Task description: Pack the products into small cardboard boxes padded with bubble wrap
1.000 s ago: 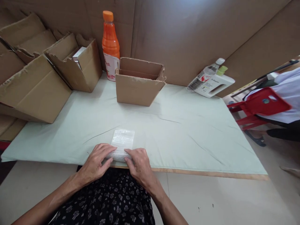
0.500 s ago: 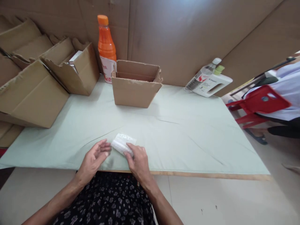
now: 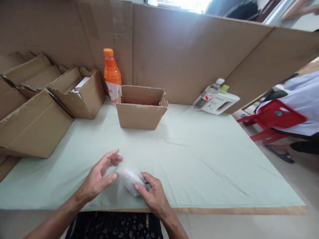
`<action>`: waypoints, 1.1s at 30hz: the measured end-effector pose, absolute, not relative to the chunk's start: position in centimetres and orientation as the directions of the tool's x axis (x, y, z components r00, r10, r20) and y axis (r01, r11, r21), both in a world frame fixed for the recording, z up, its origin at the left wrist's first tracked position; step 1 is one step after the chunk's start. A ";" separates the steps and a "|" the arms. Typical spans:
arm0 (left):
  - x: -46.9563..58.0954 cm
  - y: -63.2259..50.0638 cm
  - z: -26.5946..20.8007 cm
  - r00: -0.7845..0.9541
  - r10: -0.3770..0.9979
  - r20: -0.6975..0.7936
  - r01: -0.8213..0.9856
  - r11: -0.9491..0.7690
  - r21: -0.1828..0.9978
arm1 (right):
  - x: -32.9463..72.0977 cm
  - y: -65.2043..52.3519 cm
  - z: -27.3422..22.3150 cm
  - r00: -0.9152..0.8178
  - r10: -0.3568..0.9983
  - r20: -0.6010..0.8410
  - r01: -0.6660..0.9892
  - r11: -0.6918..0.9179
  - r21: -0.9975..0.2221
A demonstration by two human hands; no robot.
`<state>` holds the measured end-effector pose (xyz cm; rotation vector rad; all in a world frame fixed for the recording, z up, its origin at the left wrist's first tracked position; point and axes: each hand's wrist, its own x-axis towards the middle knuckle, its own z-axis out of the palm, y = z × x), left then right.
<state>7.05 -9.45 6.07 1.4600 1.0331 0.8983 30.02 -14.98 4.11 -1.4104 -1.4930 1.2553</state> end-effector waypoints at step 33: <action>6.8 -4.4 11.5 0.380 0.677 0.630 0.557 -0.711 0.429 | 27.0 3.5 18.0 -0.561 0.675 -0.479 0.768 0.640 0.002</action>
